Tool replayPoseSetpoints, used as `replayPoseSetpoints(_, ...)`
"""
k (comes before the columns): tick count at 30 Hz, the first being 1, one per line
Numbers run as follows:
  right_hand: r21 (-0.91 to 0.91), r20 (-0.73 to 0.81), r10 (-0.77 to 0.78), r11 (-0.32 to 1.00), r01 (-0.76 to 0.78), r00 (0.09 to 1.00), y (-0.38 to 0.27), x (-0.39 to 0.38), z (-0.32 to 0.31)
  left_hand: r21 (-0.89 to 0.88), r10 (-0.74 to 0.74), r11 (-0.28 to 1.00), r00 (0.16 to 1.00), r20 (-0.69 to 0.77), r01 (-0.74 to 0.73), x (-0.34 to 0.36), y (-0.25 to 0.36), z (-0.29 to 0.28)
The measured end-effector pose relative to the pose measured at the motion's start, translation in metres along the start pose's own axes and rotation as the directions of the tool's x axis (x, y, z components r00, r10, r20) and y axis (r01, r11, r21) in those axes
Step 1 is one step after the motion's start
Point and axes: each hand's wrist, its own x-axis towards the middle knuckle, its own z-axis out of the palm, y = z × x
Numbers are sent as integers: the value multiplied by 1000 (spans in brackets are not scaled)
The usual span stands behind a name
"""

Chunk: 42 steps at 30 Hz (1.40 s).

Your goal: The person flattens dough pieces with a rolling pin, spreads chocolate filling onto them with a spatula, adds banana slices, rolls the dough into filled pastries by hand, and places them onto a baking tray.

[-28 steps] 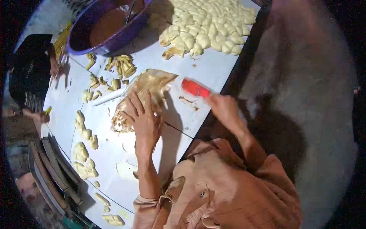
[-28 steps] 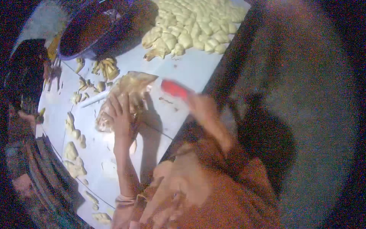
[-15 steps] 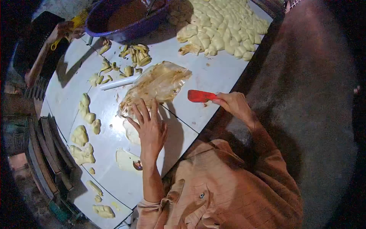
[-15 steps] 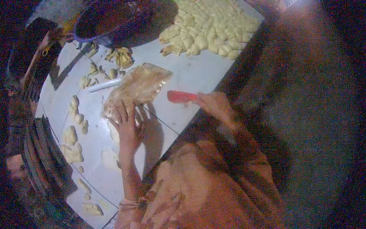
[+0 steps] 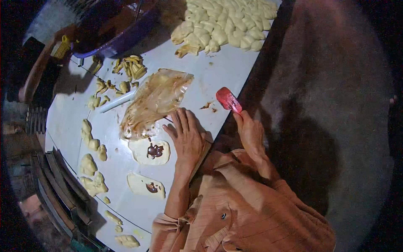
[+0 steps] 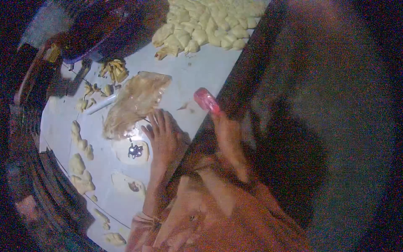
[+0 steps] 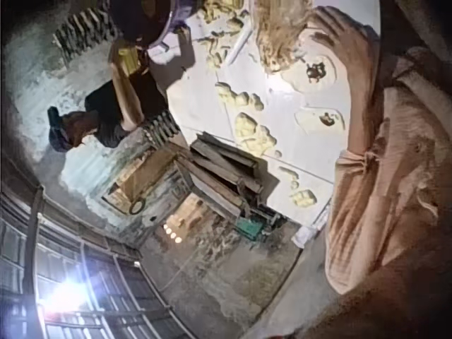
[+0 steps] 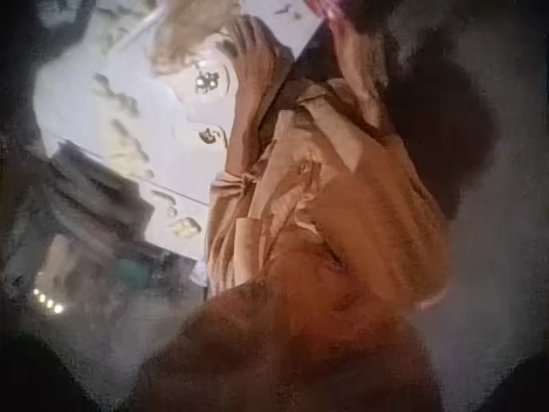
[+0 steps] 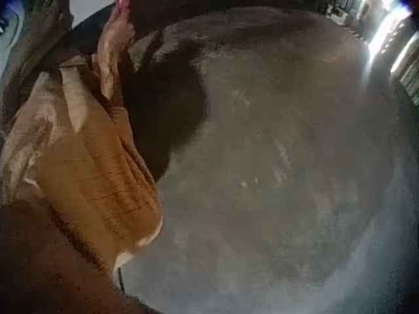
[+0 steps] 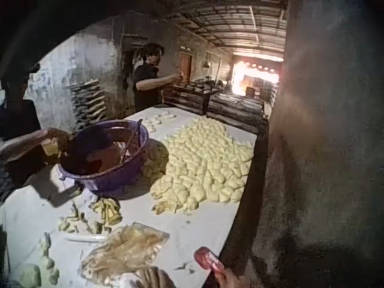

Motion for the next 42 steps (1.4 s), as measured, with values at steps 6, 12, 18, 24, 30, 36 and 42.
replayPoseSetpoints(6, 56, 43, -127, 991, 125, 991, -21, -16, 21, 3, 109, 994, 984, -137, -110, 8, 17, 21)
replayPoseSetpoints(12, 436, 100, -267, 878, 199, 959, -13, -13, 48, -86, 81, 992, 986, -143, -93, 0, 4, 18)
replayPoseSetpoints(18, 698, 630, -182, 559, -448, 755, -53, 47, -20, -102, -53, 994, 955, -292, 24, 24, -53, -47)
replayPoseSetpoints(24, 772, 385, -369, 631, -76, 846, -139, 163, -75, -118, -250, 968, 907, -338, 223, 29, -103, -85)
replayPoseSetpoints(30, 22, -376, -720, 623, 782, 583, -232, 278, -25, 60, -419, 892, 871, -256, 447, 45, -119, -63)
replayPoseSetpoints(36, -226, -88, -923, 385, 895, 375, -189, 255, -33, 152, -417, 864, 851, -318, 480, 60, -112, -58)
replayPoseSetpoints(42, 116, -212, -853, 463, 879, 478, -91, 299, -27, -511, -507, 791, 827, -242, 336, 81, -89, -105)
